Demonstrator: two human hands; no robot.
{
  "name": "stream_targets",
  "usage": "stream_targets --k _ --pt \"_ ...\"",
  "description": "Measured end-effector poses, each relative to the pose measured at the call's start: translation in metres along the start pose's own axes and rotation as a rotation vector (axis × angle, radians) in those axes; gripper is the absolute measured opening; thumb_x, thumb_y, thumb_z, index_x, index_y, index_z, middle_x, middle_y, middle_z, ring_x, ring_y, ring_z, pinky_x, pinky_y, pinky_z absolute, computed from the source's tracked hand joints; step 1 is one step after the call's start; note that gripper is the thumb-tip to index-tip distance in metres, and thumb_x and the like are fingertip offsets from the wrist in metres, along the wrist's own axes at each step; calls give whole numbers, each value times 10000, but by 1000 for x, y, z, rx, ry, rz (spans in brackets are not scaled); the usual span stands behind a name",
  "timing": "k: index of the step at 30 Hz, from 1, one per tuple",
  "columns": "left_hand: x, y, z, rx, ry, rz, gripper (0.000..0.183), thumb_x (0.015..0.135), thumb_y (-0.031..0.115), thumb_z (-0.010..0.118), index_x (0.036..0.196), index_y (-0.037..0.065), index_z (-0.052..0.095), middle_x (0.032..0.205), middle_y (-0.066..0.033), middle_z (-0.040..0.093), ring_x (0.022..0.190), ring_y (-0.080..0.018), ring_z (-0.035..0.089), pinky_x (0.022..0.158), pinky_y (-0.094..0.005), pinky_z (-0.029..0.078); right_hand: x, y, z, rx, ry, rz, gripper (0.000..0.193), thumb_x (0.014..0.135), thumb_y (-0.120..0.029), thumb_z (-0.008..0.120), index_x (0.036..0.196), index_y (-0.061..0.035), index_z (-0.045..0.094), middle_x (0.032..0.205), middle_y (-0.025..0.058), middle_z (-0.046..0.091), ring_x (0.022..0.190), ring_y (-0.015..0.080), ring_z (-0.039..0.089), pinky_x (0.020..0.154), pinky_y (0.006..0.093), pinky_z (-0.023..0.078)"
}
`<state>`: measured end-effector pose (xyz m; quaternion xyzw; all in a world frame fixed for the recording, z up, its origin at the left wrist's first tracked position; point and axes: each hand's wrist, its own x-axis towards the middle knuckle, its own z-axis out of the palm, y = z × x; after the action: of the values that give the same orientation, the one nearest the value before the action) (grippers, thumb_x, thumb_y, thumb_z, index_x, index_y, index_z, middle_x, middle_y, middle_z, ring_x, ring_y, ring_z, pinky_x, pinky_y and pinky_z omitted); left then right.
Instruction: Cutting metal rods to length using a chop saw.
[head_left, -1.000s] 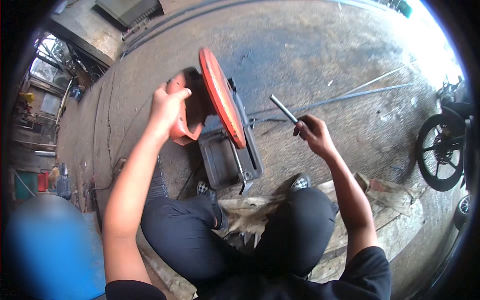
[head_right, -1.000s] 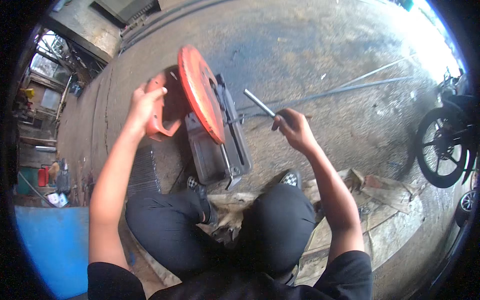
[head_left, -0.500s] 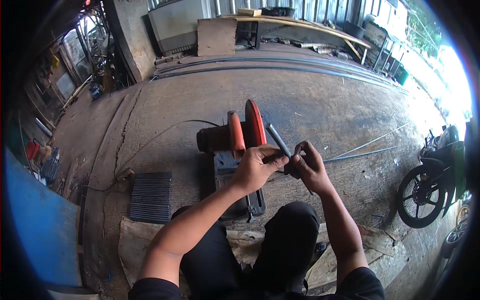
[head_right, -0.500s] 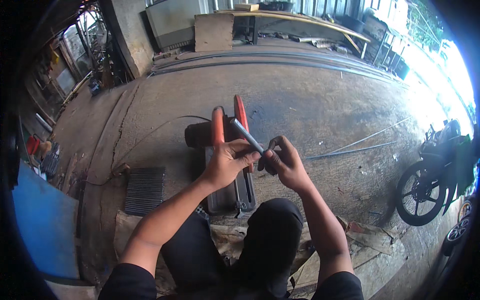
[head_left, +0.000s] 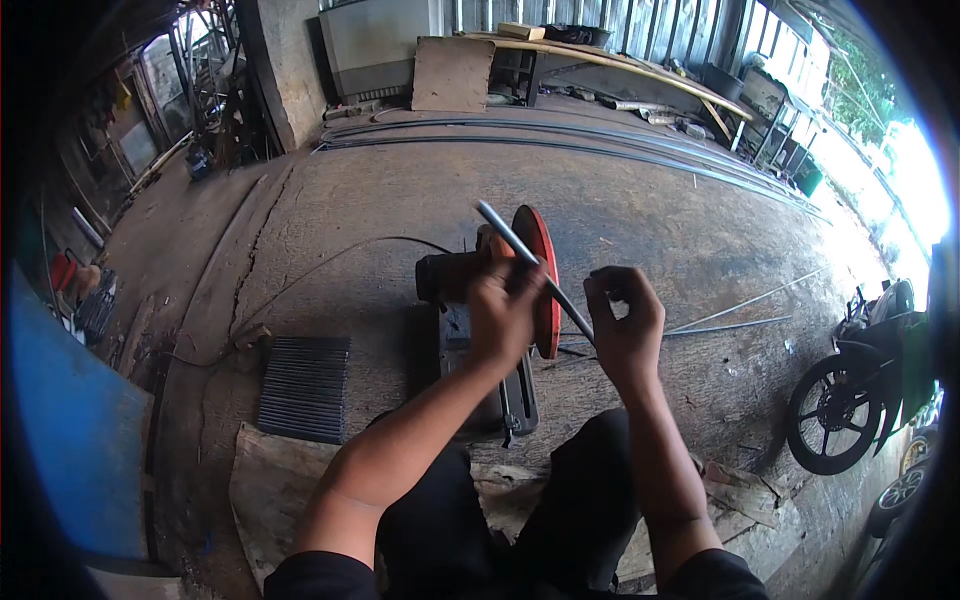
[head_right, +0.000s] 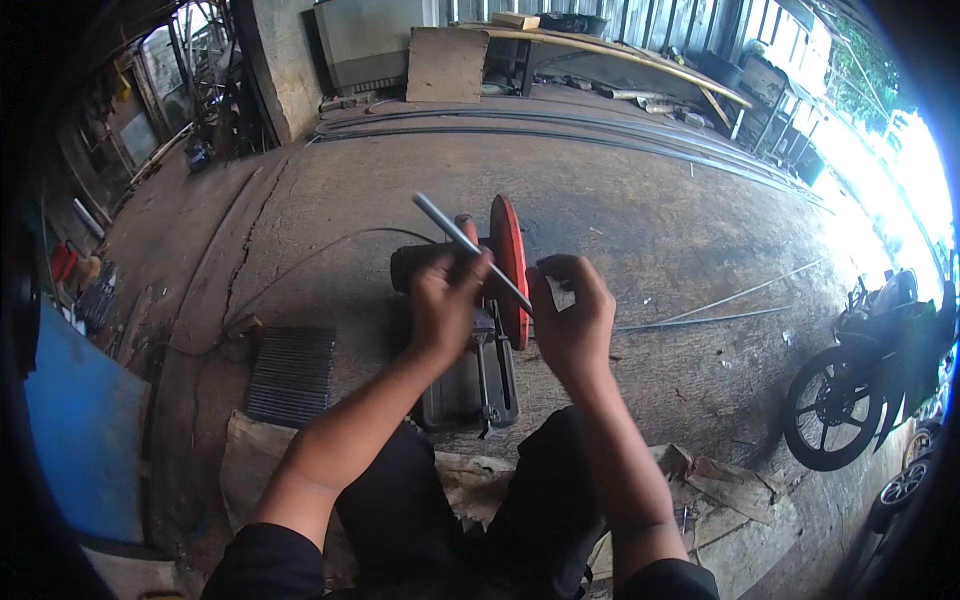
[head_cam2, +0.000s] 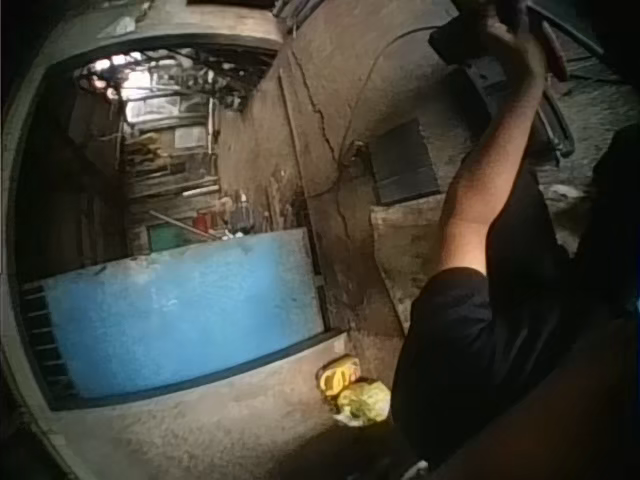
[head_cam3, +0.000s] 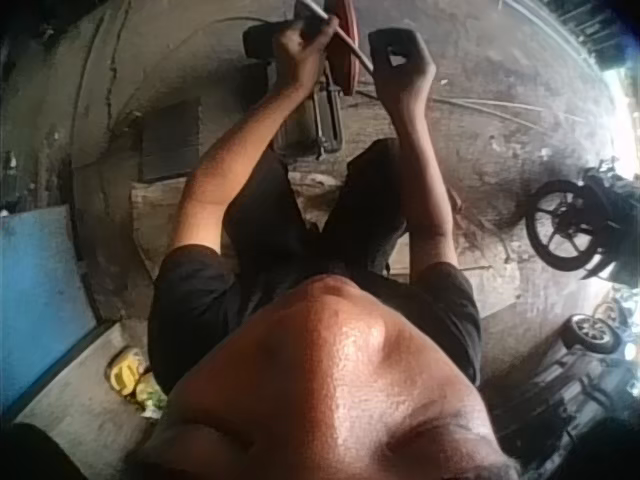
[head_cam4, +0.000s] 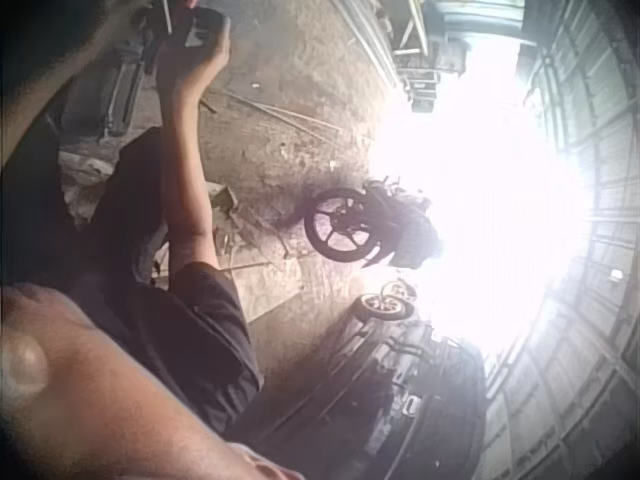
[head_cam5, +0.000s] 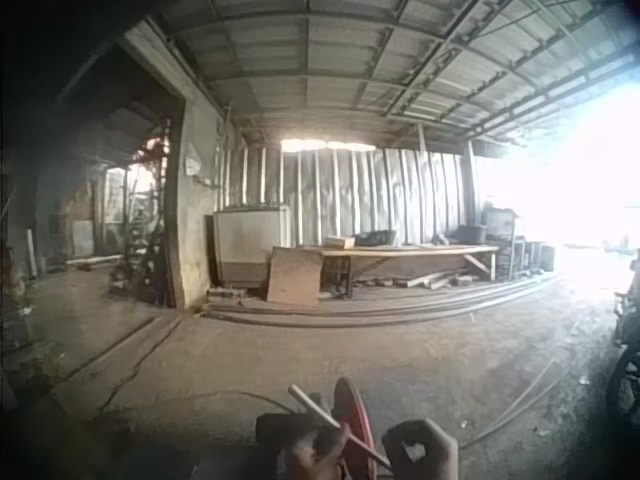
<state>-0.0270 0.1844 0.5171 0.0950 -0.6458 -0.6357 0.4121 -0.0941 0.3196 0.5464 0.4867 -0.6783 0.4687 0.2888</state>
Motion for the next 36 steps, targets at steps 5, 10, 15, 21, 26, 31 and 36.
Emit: stream_targets --k 5,10,15,21,26,31,36 --pt "22 1 -18 -416 388 -244 199 925 155 601 979 -36 606 844 -90 626 702 -160 629 570 -263 570 -18 -37 27 1160 -92 1122 287 941 -197 587 1105 37 603 930 63 651 748 79 578 656 221 470" --pt "25 1 -33 -481 437 -381 271 888 174 656 1069 -1 556 1004 -83 602 901 -201 632 764 -325 591 -29 -21 46 1316 203 1142 392 955 -226 568 1214 64 520 980 97 651 752 120 616 674 245 500" --pt "20 -1 -33 -480 449 -433 298 903 166 638 1108 -30 546 1035 -106 569 889 -203 623 754 -311 585 -34 -2 47 1346 231 1205 341 971 -248 531 1164 33 537 1003 122 652 846 179 648 696 295 527" --pt "18 -1 -48 -501 347 -362 431 873 242 679 1198 17 505 1132 -72 538 1053 -188 535 882 -349 529 -29 -14 53 1141 96 1194 309 946 -234 579 1093 37 608 928 103 675 789 162 642 678 290 521" --pt "9 7 -102 -259 423 -190 294 890 241 664 1057 16 575 1003 -52 576 905 -153 566 809 -362 535 -9 -60 82 208 -114 231 161 801 -99 670 925 -1 700 788 104 680 708 195 610 707 322 463" --pt "-12 3 -196 -128 547 -105 208 877 181 679 896 -18 625 812 -31 602 695 -121 565 638 -302 532 -5 -104 174 -47 -553 -105 91 774 -170 622 772 -91 667 696 133 646 759 313 641 756 420 462" --pt "-42 -24 -305 -82 708 -182 232 864 191 696 921 -24 632 844 -53 623 722 -146 591 660 -328 539 -35 -131 285 208 -686 -152 86 771 -148 613 804 -104 678 754 141 666 780 332 652 749 449 486"
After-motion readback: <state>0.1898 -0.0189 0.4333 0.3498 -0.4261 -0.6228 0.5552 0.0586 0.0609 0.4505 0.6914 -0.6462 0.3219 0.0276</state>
